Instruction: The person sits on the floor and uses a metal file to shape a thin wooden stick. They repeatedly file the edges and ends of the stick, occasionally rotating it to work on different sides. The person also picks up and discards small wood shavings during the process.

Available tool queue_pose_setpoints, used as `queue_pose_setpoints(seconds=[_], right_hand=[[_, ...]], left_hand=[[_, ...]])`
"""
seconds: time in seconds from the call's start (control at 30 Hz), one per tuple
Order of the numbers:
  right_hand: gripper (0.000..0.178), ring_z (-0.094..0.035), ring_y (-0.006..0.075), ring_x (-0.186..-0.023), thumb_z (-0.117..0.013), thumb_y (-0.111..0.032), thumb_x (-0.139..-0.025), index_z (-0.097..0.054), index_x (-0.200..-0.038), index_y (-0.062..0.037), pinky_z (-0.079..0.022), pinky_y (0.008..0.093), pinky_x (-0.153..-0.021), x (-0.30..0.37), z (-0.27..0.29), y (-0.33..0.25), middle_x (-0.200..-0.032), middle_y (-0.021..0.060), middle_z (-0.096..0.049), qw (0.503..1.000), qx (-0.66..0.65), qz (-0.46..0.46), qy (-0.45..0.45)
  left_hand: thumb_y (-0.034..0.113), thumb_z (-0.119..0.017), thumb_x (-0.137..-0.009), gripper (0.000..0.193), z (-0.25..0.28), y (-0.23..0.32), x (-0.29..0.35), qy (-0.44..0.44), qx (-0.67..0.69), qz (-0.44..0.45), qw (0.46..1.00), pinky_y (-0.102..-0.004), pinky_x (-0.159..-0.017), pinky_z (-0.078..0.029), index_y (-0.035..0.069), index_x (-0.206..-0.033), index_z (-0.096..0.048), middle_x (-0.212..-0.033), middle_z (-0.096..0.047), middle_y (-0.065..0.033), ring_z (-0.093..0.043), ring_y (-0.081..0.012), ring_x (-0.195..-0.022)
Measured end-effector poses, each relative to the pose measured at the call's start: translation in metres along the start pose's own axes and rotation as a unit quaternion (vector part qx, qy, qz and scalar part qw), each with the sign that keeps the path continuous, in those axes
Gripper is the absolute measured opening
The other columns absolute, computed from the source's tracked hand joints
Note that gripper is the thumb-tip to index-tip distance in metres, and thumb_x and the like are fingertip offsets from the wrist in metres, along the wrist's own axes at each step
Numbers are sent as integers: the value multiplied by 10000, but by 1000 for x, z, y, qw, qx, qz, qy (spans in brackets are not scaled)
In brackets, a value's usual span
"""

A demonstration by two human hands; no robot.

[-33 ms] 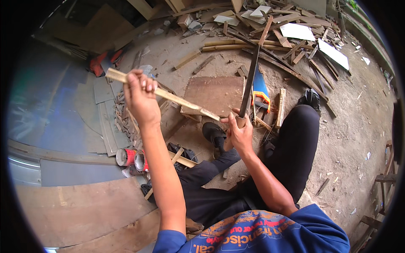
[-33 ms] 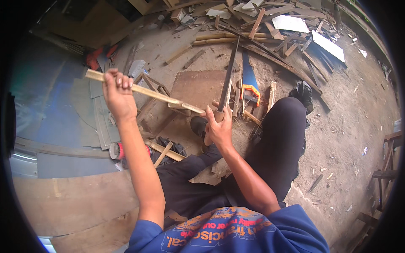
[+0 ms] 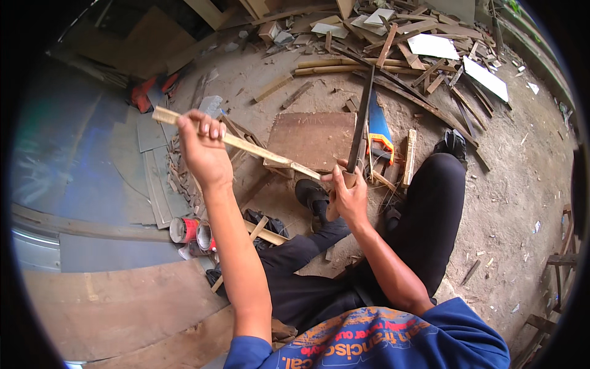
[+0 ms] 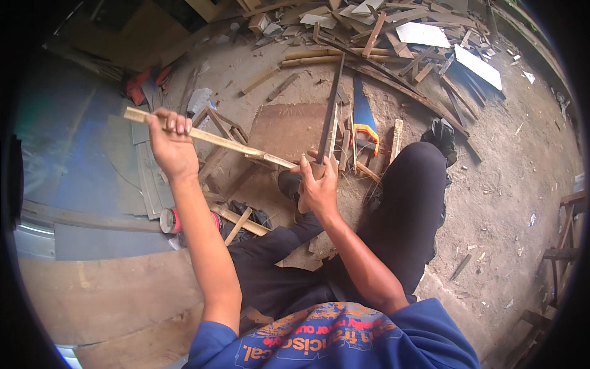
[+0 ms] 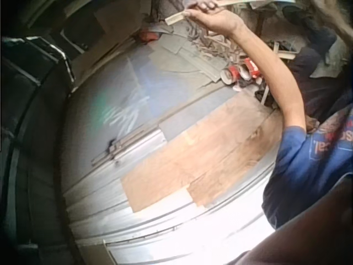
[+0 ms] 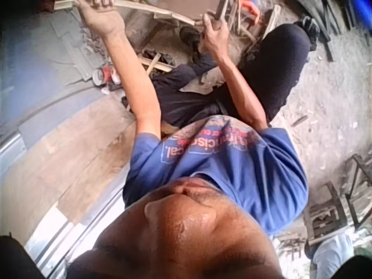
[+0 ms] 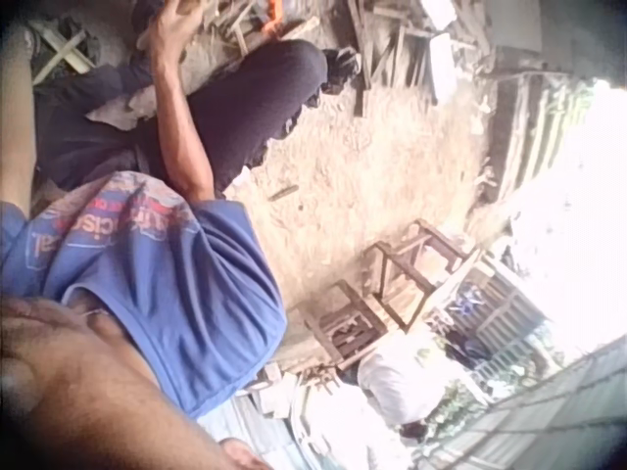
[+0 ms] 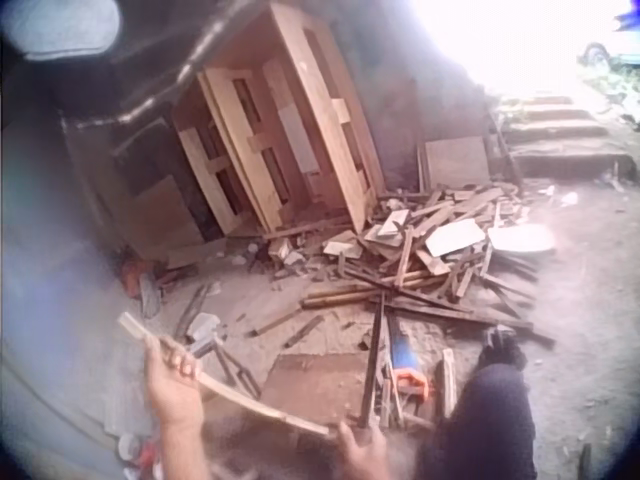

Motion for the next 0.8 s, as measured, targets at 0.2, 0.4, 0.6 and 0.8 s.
queue_pose_setpoints(seconds=[0.2,0.4,0.6,0.8], right_hand=[[363,-473,47,-558,-666,-236,-967,-562,-1248,-29,-396,252,-509,3,-13,34,-601,-33,-518,991,104,69,-54],[283,-445,71,-547,-678,-175,-952,-571,-1158,-12,-399,276,-524,25,-38,13,-602,-2,-500,965,196,111,-138],[257,-473,171,-417,-679,-167,-944,-555,-1088,7,-422,329,-495,40,-55,-4,-486,97,-486,948,236,87,-197],[308,-641,393,-658,-663,-83,-863,-523,-1129,-17,-497,461,-598,57,-69,-18,-608,168,-594,913,289,131,-258]], left_hand=[[599,-395,-1012,525,18,11,27,96,17,-6,995,-296,-636,-307,124,-789,-408,-722,-351,5,-311,-132,-649],[628,-376,-1003,554,1,49,35,93,11,-52,994,-292,-634,-294,130,-760,-399,-725,-335,7,-300,-133,-657],[613,-379,-1009,529,-1,52,54,100,-6,-112,989,-279,-636,-292,149,-754,-382,-717,-319,12,-291,-124,-657],[604,-365,-1016,521,7,52,65,108,-26,-133,985,-274,-624,-290,155,-754,-388,-710,-306,21,-295,-120,-653]])
Point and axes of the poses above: each hand's wrist, its own x-axis away from the middle knuckle, its own z-axis out of the back of the hand, y = z × x, the point moved 5 cm from there along -x, towards the middle knuckle
